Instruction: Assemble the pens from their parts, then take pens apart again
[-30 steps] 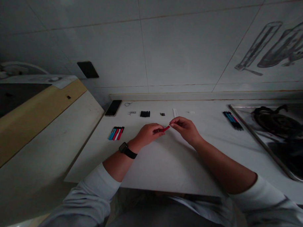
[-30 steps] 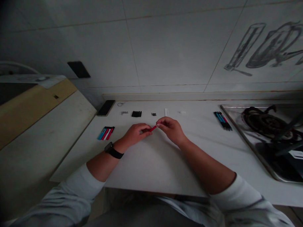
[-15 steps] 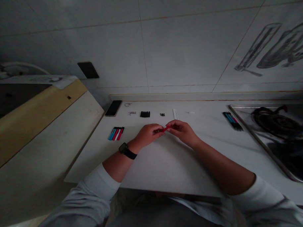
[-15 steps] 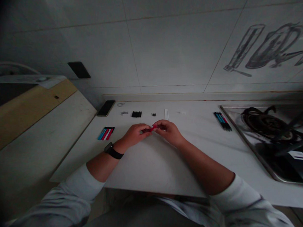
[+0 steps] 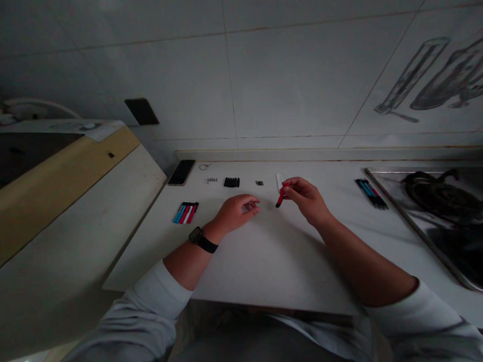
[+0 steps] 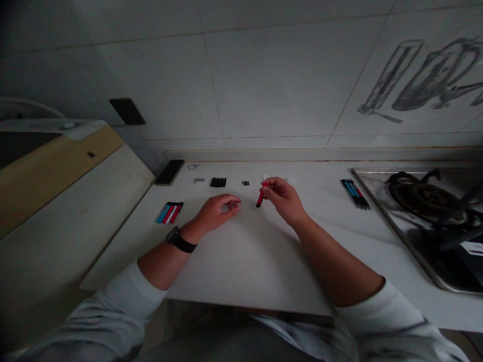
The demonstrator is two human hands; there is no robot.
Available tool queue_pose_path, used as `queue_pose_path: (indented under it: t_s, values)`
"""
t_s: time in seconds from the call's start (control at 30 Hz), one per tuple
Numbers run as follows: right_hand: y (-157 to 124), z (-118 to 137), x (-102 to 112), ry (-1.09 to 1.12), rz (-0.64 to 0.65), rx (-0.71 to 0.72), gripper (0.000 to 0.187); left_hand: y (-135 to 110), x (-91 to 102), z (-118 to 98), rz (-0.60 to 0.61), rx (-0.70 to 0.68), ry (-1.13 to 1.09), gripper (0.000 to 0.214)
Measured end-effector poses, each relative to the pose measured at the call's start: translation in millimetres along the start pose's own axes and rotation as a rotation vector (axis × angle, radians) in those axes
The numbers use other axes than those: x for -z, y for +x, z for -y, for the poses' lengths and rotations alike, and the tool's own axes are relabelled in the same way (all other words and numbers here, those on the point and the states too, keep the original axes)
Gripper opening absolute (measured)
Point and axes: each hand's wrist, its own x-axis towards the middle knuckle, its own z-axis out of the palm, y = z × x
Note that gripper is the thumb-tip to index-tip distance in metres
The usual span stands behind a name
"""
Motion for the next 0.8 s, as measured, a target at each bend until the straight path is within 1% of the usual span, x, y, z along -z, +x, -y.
queue_pose_path:
  t_s: [0.03, 0.1, 0.2, 0.27, 0.37, 0.47, 0.67, 0.73, 0.8]
  values:
    - [-1, -1, 2, -0.074, 0.011, 0.025, 0.035, 0, -0.3, 1, -0.007, 0.008, 0.009, 0.02]
    - [-2, 0, 5, -0.29, 0.051, 0.099, 0.032, 1, -0.5, 2, -0.013, 0.026, 0.036, 0.018]
    - [-5, 2, 9, -0.648, 0.182, 0.185, 0.028, 1, -0.7, 4, -0.019, 0.047, 0.079, 0.018]
    - [-5, 3, 11, -0.85, 0.296, 0.174, 0.026, 2, -0.9, 5, -0.025, 0.06, 0.091, 0.018]
    - [-4, 0, 15, -1.09, 0.438, 0.104, 0.02, 2, -1.1, 8, -0.025, 0.071, 0.098, 0.017]
    - [-2, -4, 22, -1.2, 0.505, 0.07, 0.018, 2, -1.5, 11, -0.015, 0.07, 0.105, 0.018]
    - [-2, 2, 36, -1.271, 0.555, -0.012, 0.017, 1, -4.2, 11, -0.011, 0.093, 0.126, 0.017]
    - [-3, 5, 37, -1.257, 0.555, -0.023, 0.02, 3, 0.9, 13, -0.039, 0.106, 0.177, 0.016]
    - [-3, 6, 37, -1.245, 0.551, -0.018, 0.022, 6, 13.9, 18, -0.098, 0.122, 0.278, 0.016]
